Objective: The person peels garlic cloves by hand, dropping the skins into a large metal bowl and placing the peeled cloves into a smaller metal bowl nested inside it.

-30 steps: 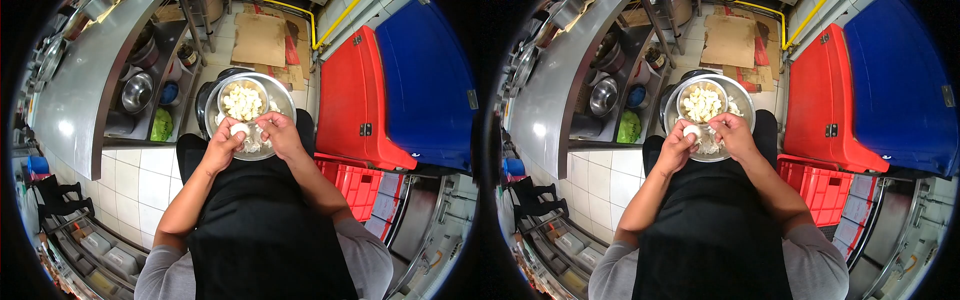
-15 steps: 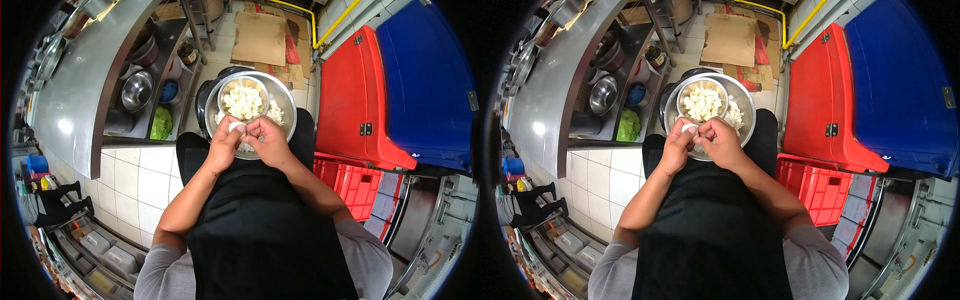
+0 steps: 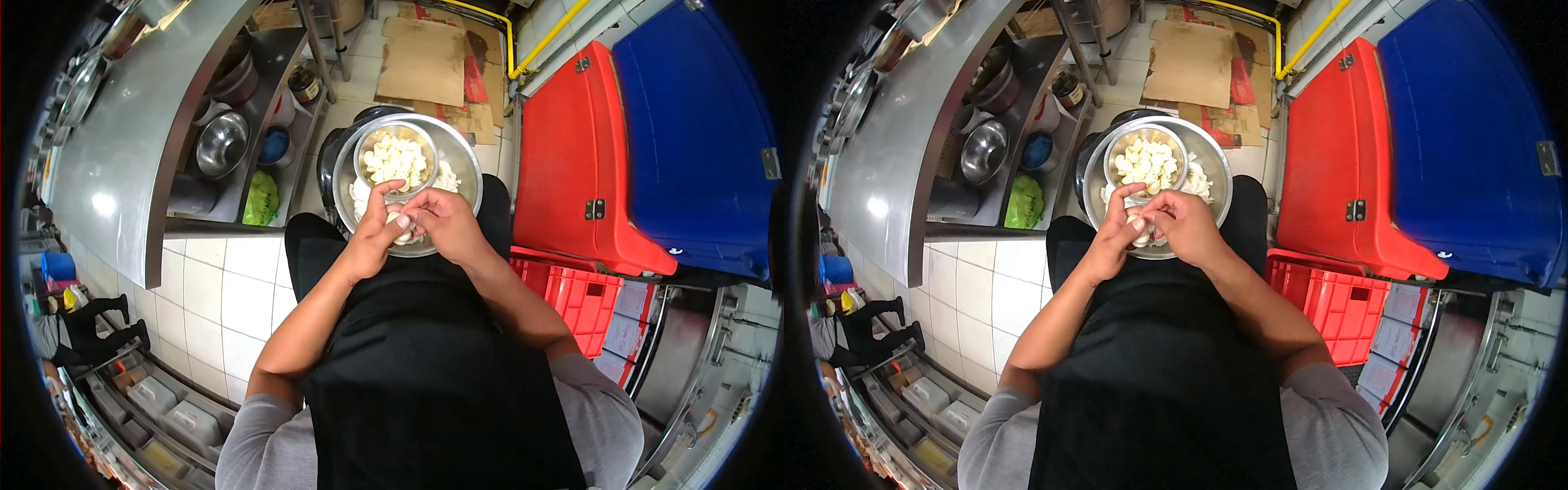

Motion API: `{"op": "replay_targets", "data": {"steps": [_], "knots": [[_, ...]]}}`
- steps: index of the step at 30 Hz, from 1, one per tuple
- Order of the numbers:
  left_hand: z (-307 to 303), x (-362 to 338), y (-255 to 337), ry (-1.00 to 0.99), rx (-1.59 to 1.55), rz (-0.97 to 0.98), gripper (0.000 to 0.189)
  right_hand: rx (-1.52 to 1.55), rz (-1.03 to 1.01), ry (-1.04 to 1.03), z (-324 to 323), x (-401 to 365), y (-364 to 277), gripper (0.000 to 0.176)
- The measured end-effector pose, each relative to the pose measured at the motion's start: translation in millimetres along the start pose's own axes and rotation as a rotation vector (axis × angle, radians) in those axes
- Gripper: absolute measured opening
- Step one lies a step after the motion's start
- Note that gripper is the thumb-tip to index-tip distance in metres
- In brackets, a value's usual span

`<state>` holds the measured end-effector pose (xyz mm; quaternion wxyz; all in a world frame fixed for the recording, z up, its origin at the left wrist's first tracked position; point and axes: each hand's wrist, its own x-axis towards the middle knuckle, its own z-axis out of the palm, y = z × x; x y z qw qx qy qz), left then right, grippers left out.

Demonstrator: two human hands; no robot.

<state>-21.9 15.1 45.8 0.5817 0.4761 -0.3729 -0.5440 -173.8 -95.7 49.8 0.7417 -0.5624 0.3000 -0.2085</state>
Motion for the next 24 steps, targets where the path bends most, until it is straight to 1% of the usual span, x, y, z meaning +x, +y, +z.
{"op": "replay_targets", "data": {"steps": [1,2,3,4,5,7,8,9,11,12,14,15,17,18,19,21,22,24], "knots": [[5,0,3,0.031,-0.135,-0.045,0.054,0.088,0.125,0.001,-2,1,-1,0.005],[-5,1,-9,0.028,-0.136,-0.046,0.054,0.088,0.125,0.004,-6,3,2,0.005],[-25,3,-30,-0.051,-0.261,-0.094,0.052,0.080,0.119,0.068,-11,7,10,0.006],[-34,6,-33,-0.130,-0.385,-0.139,0.050,0.071,0.111,0.129,-16,12,15,0.007],[-39,6,-39,-0.127,-0.385,-0.135,0.050,0.068,0.110,0.126,-24,15,19,0.007],[-37,5,-25,-0.137,-0.686,-0.166,0.036,-0.828,-0.233,0.206,-40,14,21,0.019],[-33,3,-18,-0.061,-0.691,-0.217,0.032,-1.051,-0.355,0.211,-45,10,23,0.027],[-31,3,-16,-0.061,-0.691,-0.218,0.032,-1.051,-0.354,0.212,-44,9,23,0.027],[-30,5,-14,0.061,-0.542,-0.291,0.023,-1.108,-0.507,0.248,-39,11,21,0.028],[-30,4,-14,0.061,-0.542,-0.291,0.023,-1.108,-0.506,0.248,-33,11,23,0.028],[-31,5,-16,0.120,-0.327,-0.325,0.021,-0.334,-0.048,0.123,-19,11,25,0.031],[-31,6,-20,0.113,-0.326,-0.319,0.021,-0.339,-0.055,0.127,-16,12,24,0.031],[-32,5,-29,0.080,-0.409,-0.280,0.024,-0.398,-0.069,-0.023,-10,14,22,0.034],[-32,5,-28,0.086,-0.440,-0.271,0.024,-0.398,-0.071,-0.021,-7,13,19,0.034],[-32,6,-27,0.086,-0.439,-0.269,0.024,-0.406,-0.111,-0.045,-5,13,16,0.031],[-31,5,-25,0.089,-0.462,-0.201,0.021,-0.421,-0.189,-0.096,0,13,11,0.025],[-30,5,-23,0.089,-0.463,-0.202,0.021,-0.421,-0.187,-0.095,2,12,13,0.025],[-29,6,-19,0.105,-0.374,-0.157,0.018,-0.549,-0.358,-0.051,4,13,18,0.020]]}}
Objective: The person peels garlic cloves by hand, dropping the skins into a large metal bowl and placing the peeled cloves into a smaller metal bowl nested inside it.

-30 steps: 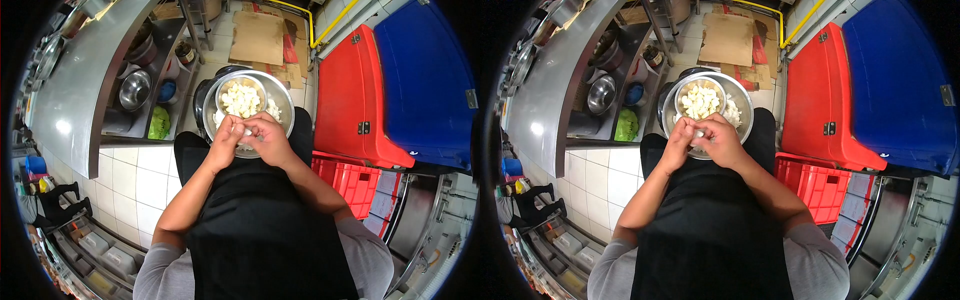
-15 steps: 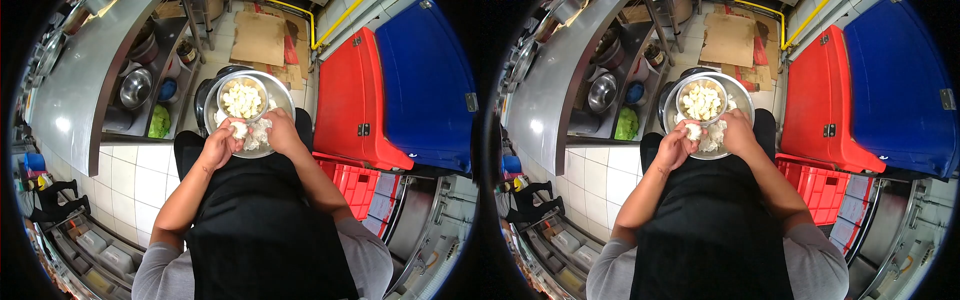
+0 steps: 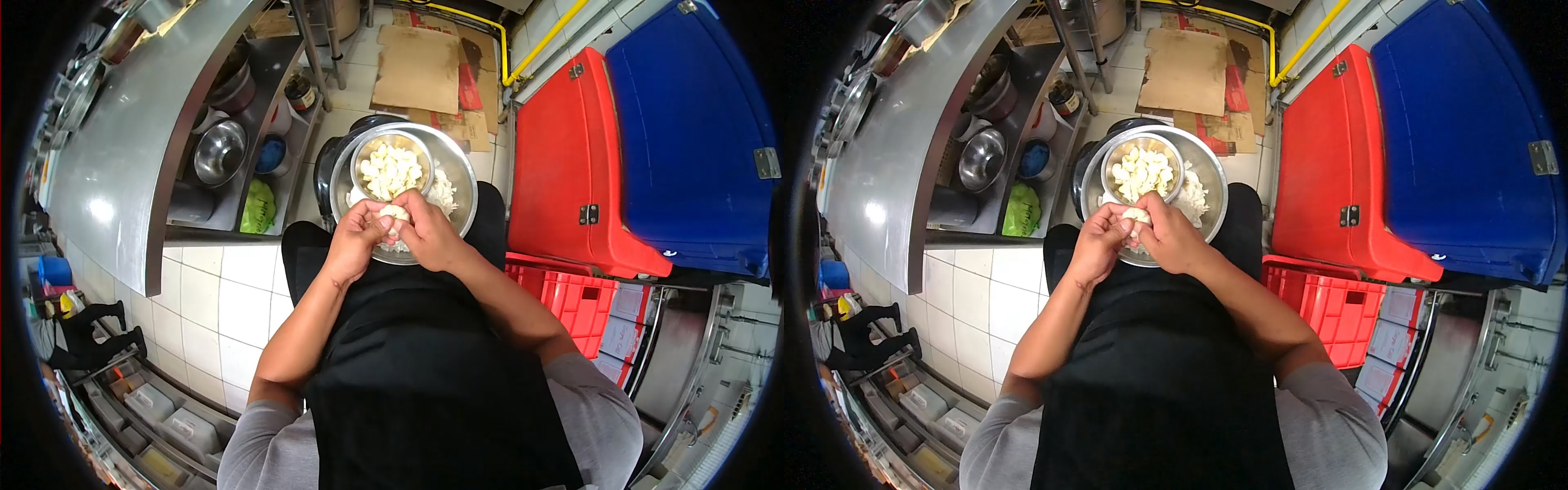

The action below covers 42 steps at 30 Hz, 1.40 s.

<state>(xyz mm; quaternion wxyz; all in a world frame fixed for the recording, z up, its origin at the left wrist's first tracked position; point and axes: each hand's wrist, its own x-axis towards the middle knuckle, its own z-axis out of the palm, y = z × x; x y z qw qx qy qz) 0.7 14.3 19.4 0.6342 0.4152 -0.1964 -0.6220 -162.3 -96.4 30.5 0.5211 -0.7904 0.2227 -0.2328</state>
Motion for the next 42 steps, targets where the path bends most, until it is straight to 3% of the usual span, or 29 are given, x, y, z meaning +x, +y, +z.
{"op": "replay_targets", "data": {"steps": [4,7,9,11,13,15,17,20,23,27,33,39,41,42], "knots": [[3,2,0,-0.019,0.102,0.045,0.021,-0.035,-0.061,0.098,6,1,7,0.018],[6,6,6,-0.076,0.133,0.056,0.023,0.143,0.075,0.180,3,6,26,0.018],[10,9,16,-0.030,-0.100,-0.040,0.022,0.953,0.496,0.057,-6,9,24,0.022],[5,12,27,0.018,-0.123,-0.073,0.023,0.980,0.477,0.090,-6,15,28,0.020],[-3,17,35,0.116,-0.103,-0.138,0.025,0.626,0.290,0.033,-12,25,35,0.022],[1,23,38,0.192,0.000,-0.139,0.025,0.476,0.291,-0.061,-21,31,33,0.023],[9,29,42,0.143,0.376,-0.094,0.026,0.063,0.029,-0.001,-20,39,13,0.019],[23,39,39,0.223,0.415,-0.065,0.026,-0.122,-0.005,0.018,-16,47,-3,0.020],[19,53,35,0.284,0.400,-0.079,0.023,-0.186,-0.012,0.030,-14,55,-3,0.026],[18,55,36,0.263,0.116,-0.155,0.018,-0.133,0.057,-0.031,-14,61,-5,0.026],[14,57,35,0.241,0.039,-0.198,0.016,0.029,-0.062,-0.010,-10,66,25,0.023],[7,60,29,0.240,0.175,-0.116,0.015,-0.165,0.052,-0.042,-20,64,21,0.040],[3,58,26,0.241,0.173,-0.107,0.015,-0.260,0.374,-0.136,-28,66,-18,0.038],[-2,56,24,0.234,0.000,-0.120,0.016,-0.260,0.372,-0.134,-32,64,-33,0.038]]}}
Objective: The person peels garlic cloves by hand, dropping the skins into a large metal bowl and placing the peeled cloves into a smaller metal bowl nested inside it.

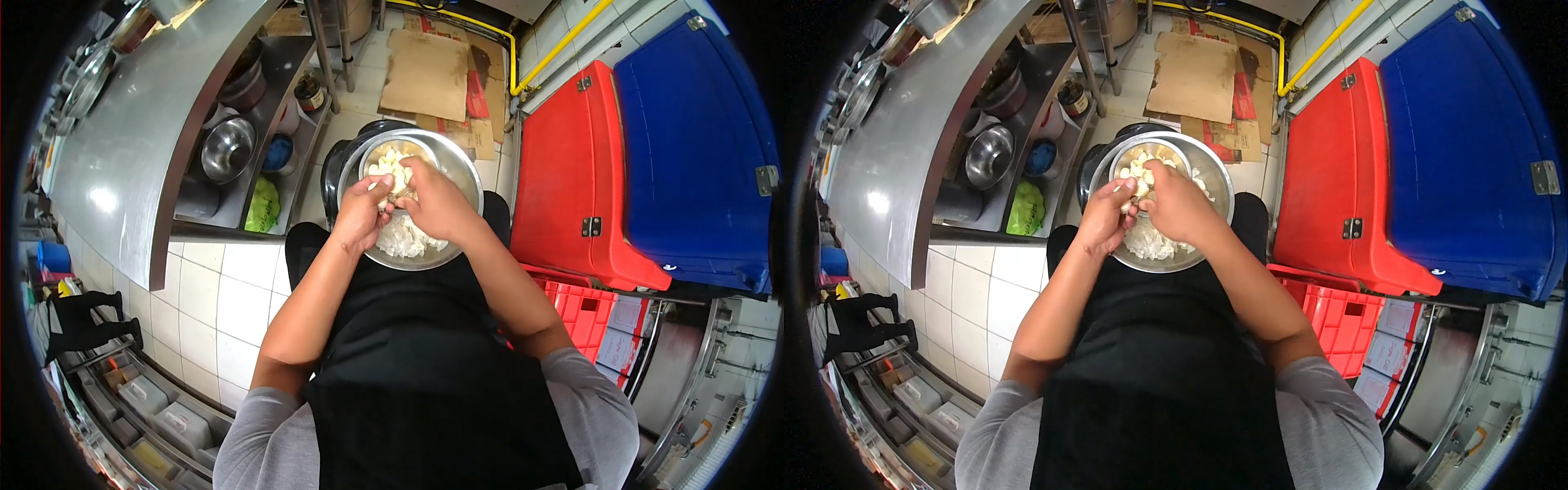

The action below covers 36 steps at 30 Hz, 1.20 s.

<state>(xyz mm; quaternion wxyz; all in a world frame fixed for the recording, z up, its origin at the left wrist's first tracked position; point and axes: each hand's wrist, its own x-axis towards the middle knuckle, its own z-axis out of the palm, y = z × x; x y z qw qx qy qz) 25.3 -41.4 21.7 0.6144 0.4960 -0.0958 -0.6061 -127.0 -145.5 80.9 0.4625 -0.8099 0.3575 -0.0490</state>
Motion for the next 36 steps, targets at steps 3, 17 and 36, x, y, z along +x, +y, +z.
{"op": "replay_targets", "data": {"steps": [3,17,36], "knots": [[5,-16,7,-0.022,-0.194,-0.030,0.019,-0.073,-0.711,0.183,-25,-42,-55,0.029],[7,-23,9,-0.060,-0.233,-0.020,0.017,0.292,-1.324,0.633,-21,-137,-190,0.014],[4,-17,5,-0.127,0.387,0.402,0.016,1.310,-0.050,-0.016,45,1,43,0.019]]}}
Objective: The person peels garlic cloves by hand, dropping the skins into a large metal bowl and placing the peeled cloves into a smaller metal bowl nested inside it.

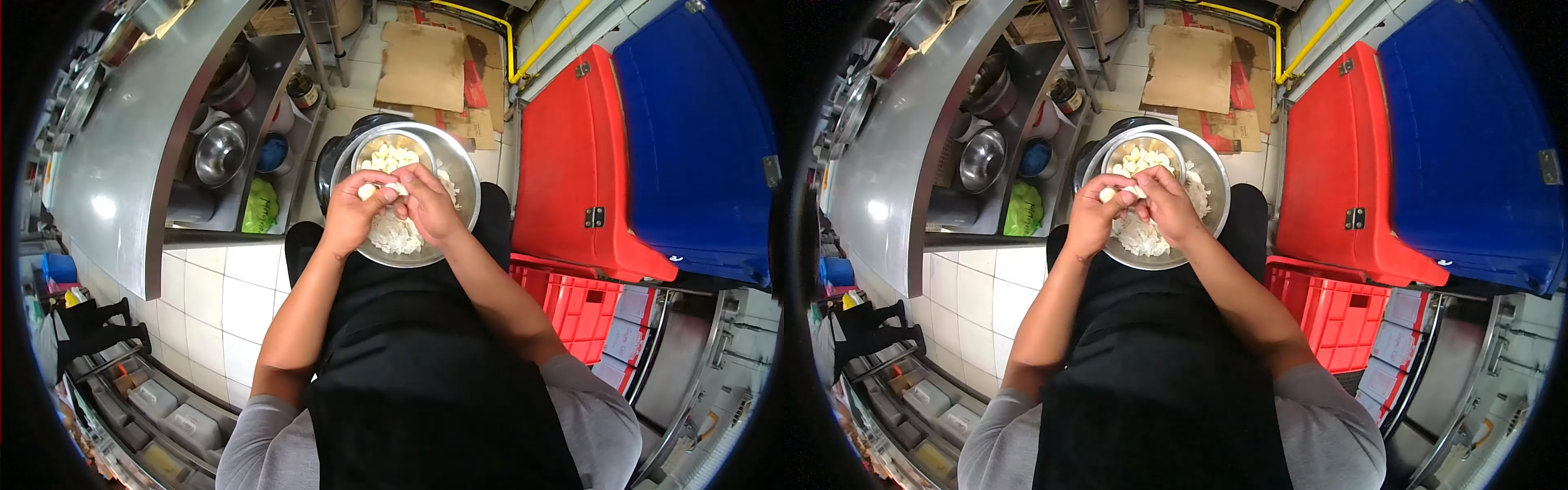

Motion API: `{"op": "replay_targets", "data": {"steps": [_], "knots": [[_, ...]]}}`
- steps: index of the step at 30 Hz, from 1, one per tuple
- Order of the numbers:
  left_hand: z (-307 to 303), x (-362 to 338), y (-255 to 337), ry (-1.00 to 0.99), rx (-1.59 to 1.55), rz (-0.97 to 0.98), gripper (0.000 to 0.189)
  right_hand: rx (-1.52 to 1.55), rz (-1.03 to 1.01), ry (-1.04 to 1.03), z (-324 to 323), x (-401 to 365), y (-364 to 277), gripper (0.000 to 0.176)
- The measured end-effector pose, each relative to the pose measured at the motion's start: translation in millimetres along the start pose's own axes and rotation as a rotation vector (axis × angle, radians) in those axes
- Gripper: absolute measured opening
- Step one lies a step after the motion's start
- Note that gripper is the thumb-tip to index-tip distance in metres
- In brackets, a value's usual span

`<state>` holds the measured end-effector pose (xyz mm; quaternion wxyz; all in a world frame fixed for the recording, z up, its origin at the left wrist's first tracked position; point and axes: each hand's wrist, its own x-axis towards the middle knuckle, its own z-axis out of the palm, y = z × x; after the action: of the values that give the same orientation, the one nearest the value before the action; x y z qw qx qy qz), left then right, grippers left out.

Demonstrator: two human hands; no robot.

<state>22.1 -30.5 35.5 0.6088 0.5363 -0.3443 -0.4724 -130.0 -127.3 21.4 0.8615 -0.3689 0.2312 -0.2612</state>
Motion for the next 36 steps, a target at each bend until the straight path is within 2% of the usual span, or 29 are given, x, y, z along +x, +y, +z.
{"op": "replay_targets", "data": {"steps": [4,10,12,13,15,20,21,23,25,30,32,33,34,35,36], "knots": [[8,1,-4,0.043,-0.031,0.099,0.016,0.025,-0.061,-0.101,1,8,9,0.023],[6,6,0,0.125,-0.082,0.040,0.010,0.089,-0.162,-0.082,23,1,5,0.024],[15,7,-8,0.103,-0.083,0.085,0.012,0.036,-0.189,0.054,17,7,17,0.022],[19,7,-11,0.080,-0.082,0.129,0.013,0.037,-0.191,0.054,15,8,20,0.022],[22,7,-13,0.106,0.037,0.198,0.014,0.039,-0.095,0.192,11,11,22,0.024],[15,11,-9,0.097,-0.194,-0.057,0.012,0.242,-0.064,0.088,6,7,11,0.021],[15,12,-11,0.098,-0.196,-0.054,0.012,0.256,-0.045,0.081,12,4,-1,0.019],[13,13,-21,0.057,-0.154,0.126,0.011,0.272,-0.024,0.074,13,4,-5,0.017],[9,12,-13,0.036,-0.110,0.112,0.011,0.163,-0.033,0.001,4,9,3,0.017],[10,14,-7,0.013,-0.161,0.012,0.015,0.105,-0.068,0.045,1,19,13,0.015],[11,19,1,0.179,0.157,-0.038,0.029,0.067,-0.071,0.058,1,29,8,0.015],[8,24,-1,0.179,0.156,-0.038,0.029,-0.343,-0.193,0.082,-2,38,6,0.018],[4,30,-9,0.264,0.359,0.077,0.040,-0.754,-0.312,0.108,-4,40,5,0.021],[0,35,-18,0.347,0.560,0.196,0.051,-0.756,-0.313,0.112,-9,37,2,0.021],[-6,36,-18,0.334,0.516,0.071,0.062,-0.921,-0.309,0.190,-14,35,-5,0.022]]}}
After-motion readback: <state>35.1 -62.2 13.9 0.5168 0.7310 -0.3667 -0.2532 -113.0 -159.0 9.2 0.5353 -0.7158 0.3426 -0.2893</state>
